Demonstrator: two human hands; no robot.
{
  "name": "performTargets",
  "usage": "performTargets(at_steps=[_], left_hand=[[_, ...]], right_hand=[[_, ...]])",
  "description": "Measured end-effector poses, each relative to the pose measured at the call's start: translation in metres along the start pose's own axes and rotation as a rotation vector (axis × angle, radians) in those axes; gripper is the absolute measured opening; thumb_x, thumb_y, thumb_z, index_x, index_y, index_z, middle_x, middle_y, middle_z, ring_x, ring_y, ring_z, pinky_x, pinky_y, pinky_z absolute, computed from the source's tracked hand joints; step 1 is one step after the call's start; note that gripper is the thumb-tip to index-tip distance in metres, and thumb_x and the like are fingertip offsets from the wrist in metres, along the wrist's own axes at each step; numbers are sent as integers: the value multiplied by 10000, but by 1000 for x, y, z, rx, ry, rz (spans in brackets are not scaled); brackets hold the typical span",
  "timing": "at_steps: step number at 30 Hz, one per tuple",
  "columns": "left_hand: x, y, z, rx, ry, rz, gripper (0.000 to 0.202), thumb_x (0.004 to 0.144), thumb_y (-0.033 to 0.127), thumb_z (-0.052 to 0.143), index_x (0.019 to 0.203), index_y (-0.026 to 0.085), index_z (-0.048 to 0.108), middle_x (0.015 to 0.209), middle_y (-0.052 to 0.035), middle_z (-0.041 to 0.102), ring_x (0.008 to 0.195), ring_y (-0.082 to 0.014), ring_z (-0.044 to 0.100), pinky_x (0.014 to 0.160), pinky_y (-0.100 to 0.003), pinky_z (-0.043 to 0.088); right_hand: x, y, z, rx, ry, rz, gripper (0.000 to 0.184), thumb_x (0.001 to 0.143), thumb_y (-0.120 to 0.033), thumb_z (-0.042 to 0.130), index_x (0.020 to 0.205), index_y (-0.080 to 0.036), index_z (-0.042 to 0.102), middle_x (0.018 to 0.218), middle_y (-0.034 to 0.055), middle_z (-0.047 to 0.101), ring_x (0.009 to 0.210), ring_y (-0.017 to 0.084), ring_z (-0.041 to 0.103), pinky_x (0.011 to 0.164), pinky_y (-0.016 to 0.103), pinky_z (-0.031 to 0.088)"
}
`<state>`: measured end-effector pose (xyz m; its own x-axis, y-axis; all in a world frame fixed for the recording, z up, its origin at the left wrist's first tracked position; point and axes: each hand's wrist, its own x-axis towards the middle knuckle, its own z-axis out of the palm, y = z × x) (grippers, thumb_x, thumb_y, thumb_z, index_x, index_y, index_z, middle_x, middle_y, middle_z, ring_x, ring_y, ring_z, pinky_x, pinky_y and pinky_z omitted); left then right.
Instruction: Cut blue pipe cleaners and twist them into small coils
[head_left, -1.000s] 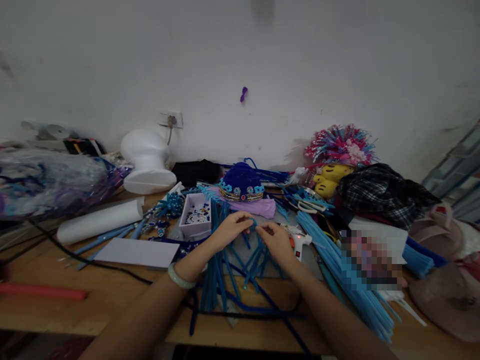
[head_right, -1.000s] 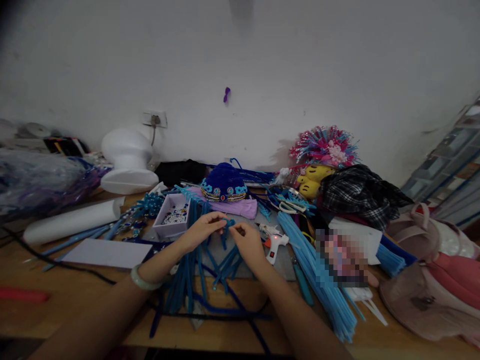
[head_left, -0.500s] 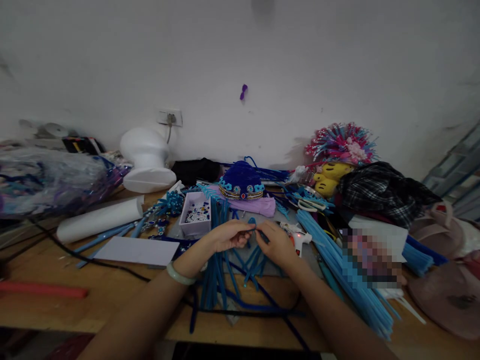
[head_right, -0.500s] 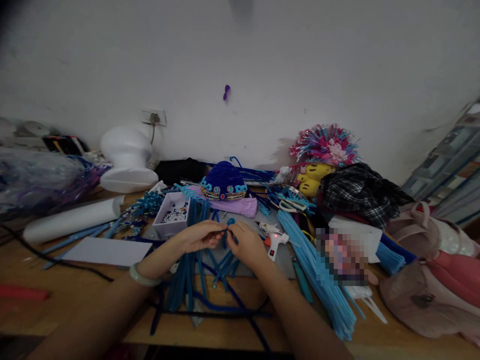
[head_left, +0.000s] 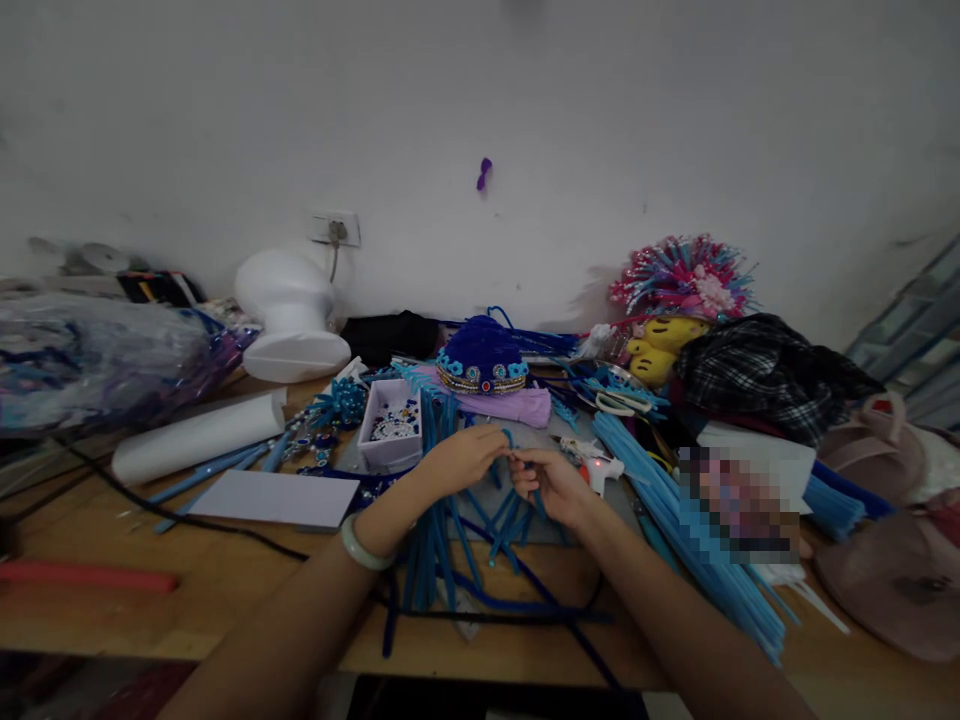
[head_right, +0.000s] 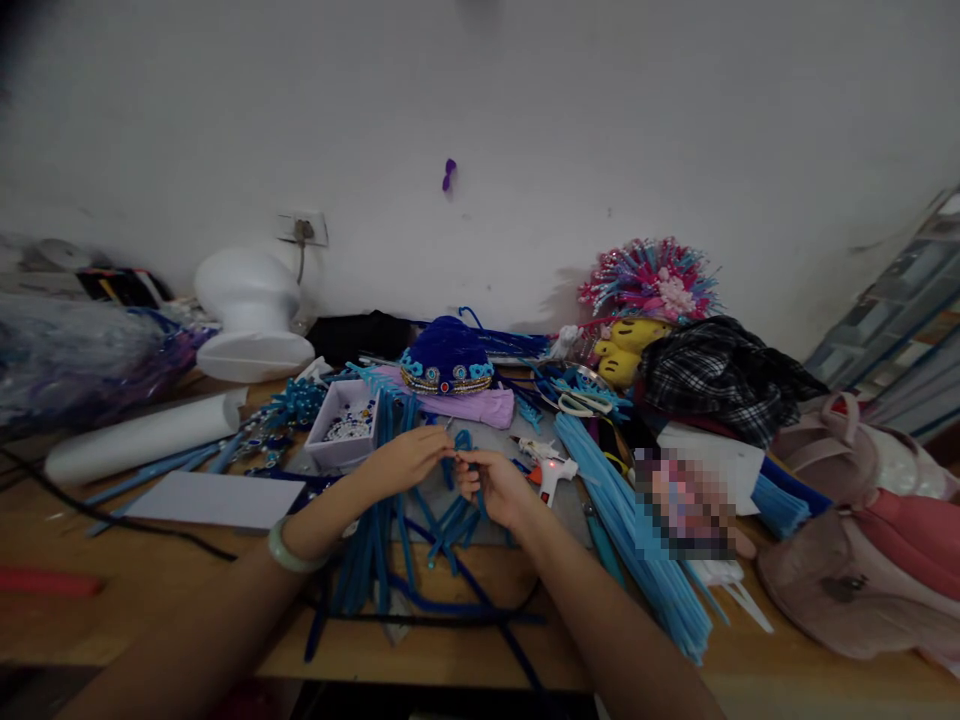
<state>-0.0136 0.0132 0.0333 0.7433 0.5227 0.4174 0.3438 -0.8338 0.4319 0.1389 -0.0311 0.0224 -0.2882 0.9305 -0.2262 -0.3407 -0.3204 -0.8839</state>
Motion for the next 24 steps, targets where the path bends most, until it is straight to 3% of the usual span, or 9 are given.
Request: performTargets(at_steps=[2,5,7,9,12,18,20,22,24], left_hand=[[3,2,4,-153,91,-197,206,792,286,386,694,156,512,674,-16,534,678,-133,488,650,-254,380],[7,7,10,-530,112,-497,305,765,412,398,592,165,444,488,43,400,454,-89,391,474,-226,316],[8,10,13,-795,97,-616,314,728,440,434,576,166,415,459,61,357,390,-67,332,417,-214,262],[8,11,15,-978,94,-655,283,679,416,498,586,162,415,470,64,369,384,-56,331,407,-204,246],[7,12,14,-1020,117,-593,215,655,344,535,622,153,441,500,58,403,427,-58,372,443,-199,282],[7,9,11,-687,191,-335,89,709,232,474,666,155,487,547,45,440,539,-84,421,553,-218,338],[7,8,11,-656,221,-307,68,704,210,477,663,156,490,584,39,455,573,-89,435,570,-220,345],[7,8,12,-710,242,-333,85,708,229,484,668,154,484,580,41,457,555,-86,432,555,-218,345],[7,8,13,-806,262,-395,139,719,277,484,664,151,470,545,48,447,501,-76,411,520,-214,336]], right_hand=[[0,1,0,-198,128,-180,113,655,-247,530,596,-152,509,509,-40,385,433,56,316,414,193,253],[-2,3,0,-656,324,-493,115,679,-272,523,613,-179,540,545,-18,474,529,110,427,527,242,345],[-4,3,0,-889,365,-664,89,692,-249,507,669,-193,572,655,12,547,648,142,477,638,277,369],[-5,3,0,-987,351,-749,98,702,-229,490,692,-198,582,715,29,566,712,157,486,686,290,364],[-5,2,3,-858,340,-638,103,695,-237,496,636,-191,567,610,3,525,608,137,462,602,269,358],[-8,-2,13,19,156,-143,119,630,-204,564,547,-146,501,514,-41,407,436,46,322,419,195,251],[-8,-4,13,186,91,7,94,619,-176,580,572,-131,512,520,-44,394,427,28,297,408,176,241],[-8,-4,12,183,80,9,104,630,-195,598,597,-123,530,535,-35,418,440,28,328,417,172,263],[-6,-3,9,38,124,-114,134,635,-238,615,611,-121,553,562,-17,472,469,43,387,439,186,295]])
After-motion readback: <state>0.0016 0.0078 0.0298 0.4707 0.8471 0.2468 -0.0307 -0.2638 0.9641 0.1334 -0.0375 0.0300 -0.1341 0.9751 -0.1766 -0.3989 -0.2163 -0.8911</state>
